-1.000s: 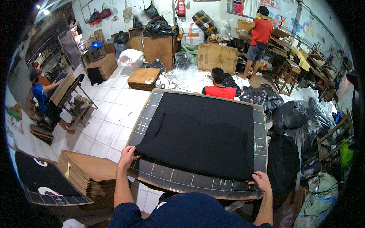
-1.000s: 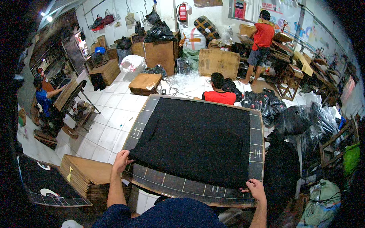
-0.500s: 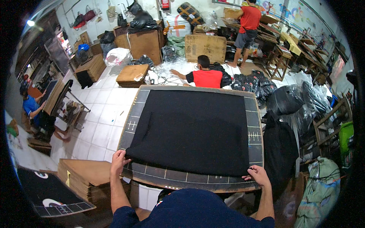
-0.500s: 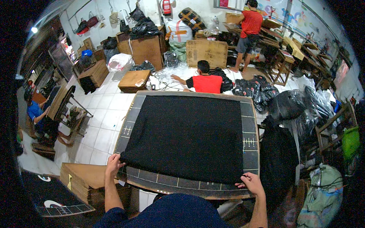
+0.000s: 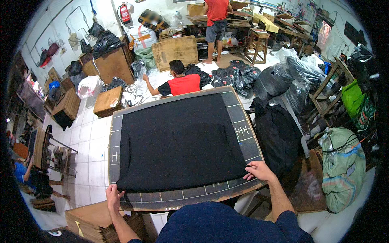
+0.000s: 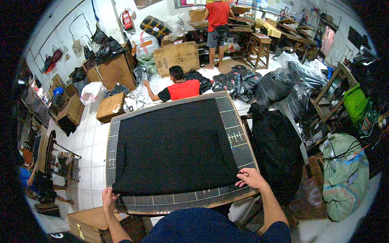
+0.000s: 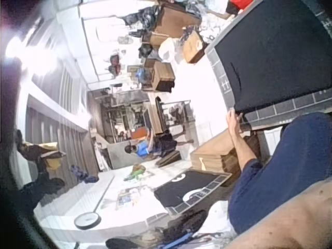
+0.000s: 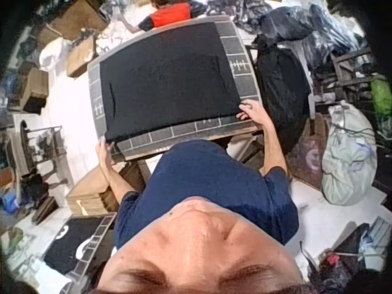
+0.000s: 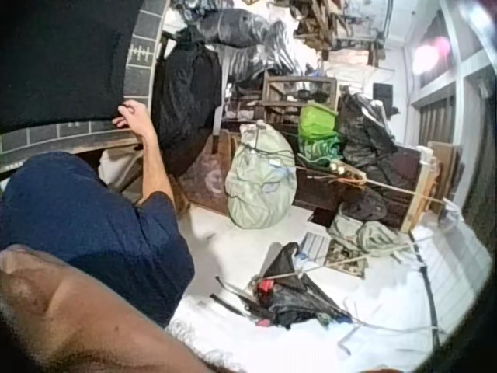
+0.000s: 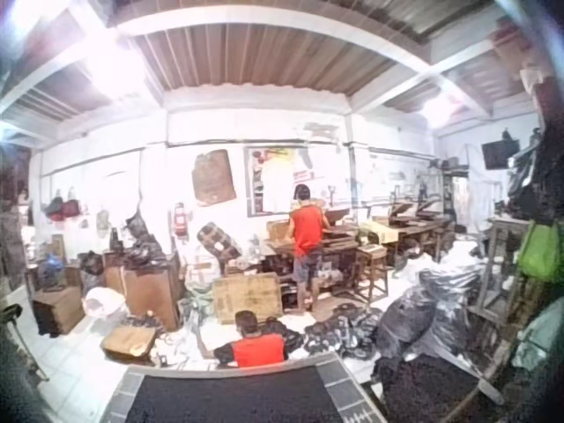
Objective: The person handles a stack of skateboard decks, removes a protective film, and places a black sheet onto a grid-lined board. They smooth the sheet by hand to adhere it to the board's surface.
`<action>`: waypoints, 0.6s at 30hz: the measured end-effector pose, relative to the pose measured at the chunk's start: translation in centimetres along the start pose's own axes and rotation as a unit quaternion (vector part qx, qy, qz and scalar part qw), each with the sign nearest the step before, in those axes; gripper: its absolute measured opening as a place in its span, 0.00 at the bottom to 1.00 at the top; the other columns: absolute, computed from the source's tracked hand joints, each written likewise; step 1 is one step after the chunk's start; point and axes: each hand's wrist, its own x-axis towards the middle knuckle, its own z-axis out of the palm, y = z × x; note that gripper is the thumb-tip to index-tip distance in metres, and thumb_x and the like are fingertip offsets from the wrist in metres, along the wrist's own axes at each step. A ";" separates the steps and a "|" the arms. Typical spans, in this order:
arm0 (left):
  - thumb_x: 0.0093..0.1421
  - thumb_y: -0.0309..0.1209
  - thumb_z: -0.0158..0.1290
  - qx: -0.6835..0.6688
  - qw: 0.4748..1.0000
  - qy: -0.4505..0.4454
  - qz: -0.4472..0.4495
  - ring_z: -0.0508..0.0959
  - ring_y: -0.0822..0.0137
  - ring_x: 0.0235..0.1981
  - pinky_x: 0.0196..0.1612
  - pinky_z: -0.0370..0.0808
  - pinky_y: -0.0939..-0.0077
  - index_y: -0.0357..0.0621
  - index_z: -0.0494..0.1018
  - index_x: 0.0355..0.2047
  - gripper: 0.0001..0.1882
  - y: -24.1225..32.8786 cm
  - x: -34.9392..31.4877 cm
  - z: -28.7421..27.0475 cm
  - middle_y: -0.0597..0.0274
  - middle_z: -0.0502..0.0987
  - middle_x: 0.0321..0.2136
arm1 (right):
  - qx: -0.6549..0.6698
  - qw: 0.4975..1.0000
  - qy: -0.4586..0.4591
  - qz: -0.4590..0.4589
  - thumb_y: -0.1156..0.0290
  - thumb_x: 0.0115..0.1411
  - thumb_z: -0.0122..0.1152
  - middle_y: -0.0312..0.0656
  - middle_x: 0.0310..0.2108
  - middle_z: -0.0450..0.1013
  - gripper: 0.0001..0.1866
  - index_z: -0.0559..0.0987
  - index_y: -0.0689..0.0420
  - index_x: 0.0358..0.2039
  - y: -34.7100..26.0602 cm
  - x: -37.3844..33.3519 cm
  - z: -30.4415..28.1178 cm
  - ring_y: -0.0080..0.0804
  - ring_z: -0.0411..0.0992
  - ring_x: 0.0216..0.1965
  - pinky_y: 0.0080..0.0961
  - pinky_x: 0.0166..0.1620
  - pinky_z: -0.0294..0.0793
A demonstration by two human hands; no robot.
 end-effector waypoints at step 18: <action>0.74 0.31 0.48 0.131 0.991 0.020 -0.032 0.83 0.63 0.27 0.32 0.88 0.64 0.28 0.74 0.38 0.15 1.4 1.1 1.1 0.56 0.78 0.28 | -0.048 0.999 -0.011 0.023 0.73 0.74 0.58 0.49 0.32 0.80 0.11 0.76 0.72 0.45 0.6 0.6 -1.3 0.43 0.86 0.31 0.31 0.29 0.85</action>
